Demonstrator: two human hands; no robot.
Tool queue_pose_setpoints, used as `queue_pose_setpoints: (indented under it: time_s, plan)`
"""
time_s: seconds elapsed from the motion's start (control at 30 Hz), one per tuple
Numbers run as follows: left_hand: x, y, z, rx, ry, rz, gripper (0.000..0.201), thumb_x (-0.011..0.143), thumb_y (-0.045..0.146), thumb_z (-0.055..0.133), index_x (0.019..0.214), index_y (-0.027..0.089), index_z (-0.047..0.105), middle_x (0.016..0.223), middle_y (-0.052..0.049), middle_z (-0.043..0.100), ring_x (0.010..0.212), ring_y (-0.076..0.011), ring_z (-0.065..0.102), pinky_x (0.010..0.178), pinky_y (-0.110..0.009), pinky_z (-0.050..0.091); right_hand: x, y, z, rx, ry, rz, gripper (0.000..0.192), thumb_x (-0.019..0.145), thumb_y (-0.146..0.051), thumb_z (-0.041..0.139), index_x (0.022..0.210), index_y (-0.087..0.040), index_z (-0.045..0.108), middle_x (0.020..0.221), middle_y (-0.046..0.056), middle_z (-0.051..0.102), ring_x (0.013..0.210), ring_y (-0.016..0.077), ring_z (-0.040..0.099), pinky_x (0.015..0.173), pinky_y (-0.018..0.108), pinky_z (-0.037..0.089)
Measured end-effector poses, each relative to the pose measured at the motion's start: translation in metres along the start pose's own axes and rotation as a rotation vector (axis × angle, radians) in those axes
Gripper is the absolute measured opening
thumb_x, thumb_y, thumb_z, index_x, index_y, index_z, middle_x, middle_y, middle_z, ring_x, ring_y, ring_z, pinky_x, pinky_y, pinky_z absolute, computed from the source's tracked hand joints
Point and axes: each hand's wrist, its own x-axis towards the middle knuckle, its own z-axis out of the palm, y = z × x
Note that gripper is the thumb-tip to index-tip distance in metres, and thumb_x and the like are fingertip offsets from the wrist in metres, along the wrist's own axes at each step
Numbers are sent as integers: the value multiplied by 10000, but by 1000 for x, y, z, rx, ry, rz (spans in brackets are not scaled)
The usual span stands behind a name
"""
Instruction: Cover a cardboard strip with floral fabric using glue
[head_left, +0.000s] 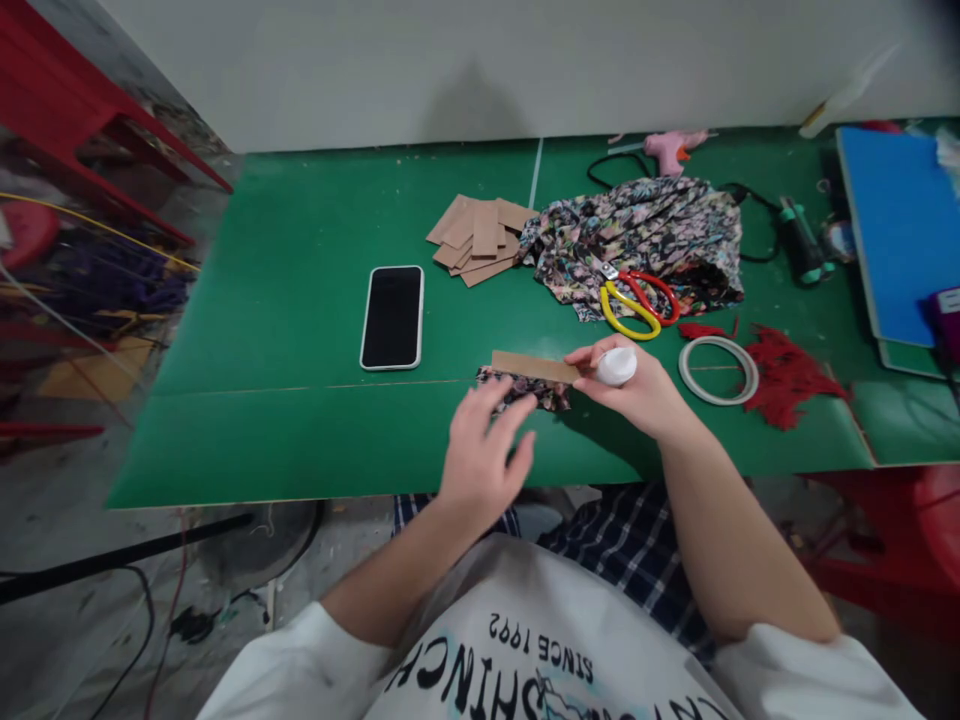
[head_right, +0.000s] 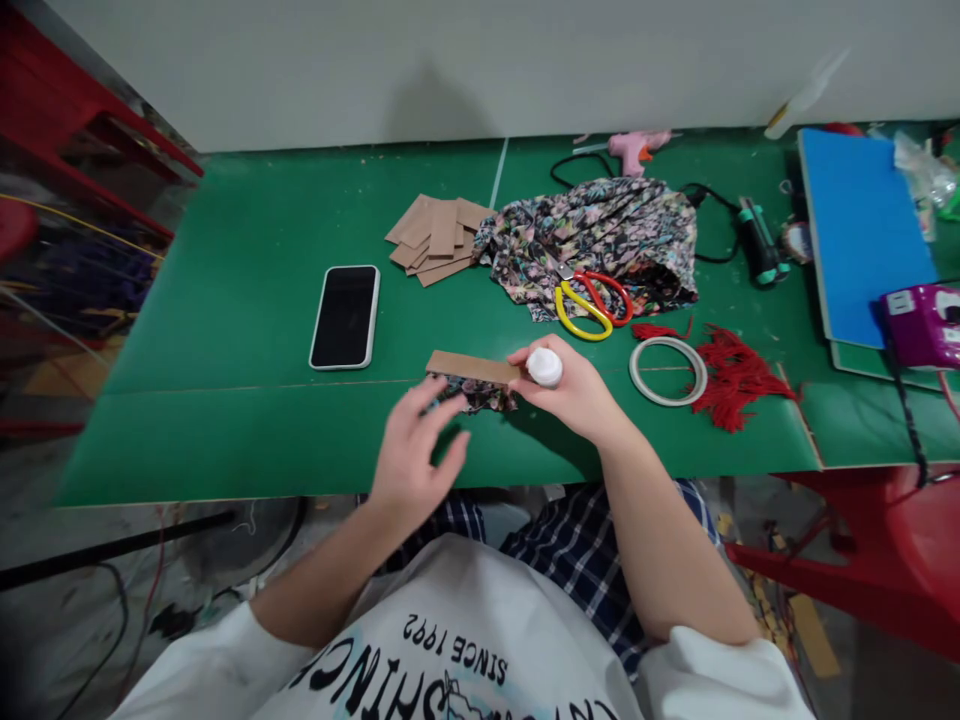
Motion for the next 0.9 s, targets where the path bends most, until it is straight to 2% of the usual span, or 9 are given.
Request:
queue_pose_setpoints:
  time_s: [0.07,0.13,0.2,0.27,0.33,0.43,0.5,0.6,0.9]
  plan:
    - [15,-14,-10,28,55,5,442,821,181,556,1248,145,448,1332,-165,418,1248,-255,390,1009,-416,360,0,-3,-1,87,-4,26,279,673,-284,711,838,-220,495,958,29,662,881,178,618,784,336,486]
    - [29,-25,-17,10,51,22,460,826,215,567,1264,154,439,1358,-157,402,1250,-256,393,1010,-418,362,-1,-6,-2,162,-17,65,289,667,-289,719,826,-216,489,920,27,673,845,175,631,769,337,501]
    - [40,-32,-21,-74,-3,1,326,846,240,547,1166,182,534,1233,-103,545,1144,-221,507,958,-375,418,-2,-8,0,233,-30,124,296,668,-309,720,815,-215,481,860,17,675,784,172,645,725,335,525]
    - [46,-36,-21,-210,-75,-128,193,855,265,536,1017,201,618,995,-42,661,920,-171,623,828,-306,491,-2,-9,3,292,-17,189,301,672,-346,712,803,-216,474,757,-7,654,686,171,651,625,320,546]
    - [48,-39,-19,-405,-137,-353,180,841,299,550,962,196,635,796,-11,670,702,-140,648,657,-253,518,-2,-9,7,326,22,242,314,669,-381,706,804,-219,474,689,-29,618,606,169,645,519,298,542]
    - [48,-44,-16,-717,-189,-648,290,790,335,601,1013,150,611,703,-8,643,573,-134,640,493,-210,494,-1,-10,14,342,111,242,340,628,-362,736,803,-215,484,718,-29,608,596,149,630,477,268,538]
    - [46,-45,-15,-845,-205,-738,326,757,333,634,1006,124,607,700,-15,642,560,-130,640,467,-193,488,1,-11,19,351,166,209,346,589,-304,766,773,-211,488,718,-36,596,585,118,600,477,244,537]
    - [44,-45,-16,-934,-219,-783,338,727,328,667,985,115,617,697,-22,650,549,-120,636,467,-180,492,1,-12,23,409,177,191,338,567,-244,778,736,-210,488,653,-61,544,548,89,548,460,220,524]
    - [41,-40,-31,-1094,-246,-808,329,724,347,687,973,134,652,733,-37,676,537,-114,643,478,-173,518,-4,-16,23,611,77,209,319,602,-200,756,735,-225,467,579,-90,504,487,66,504,443,193,498]
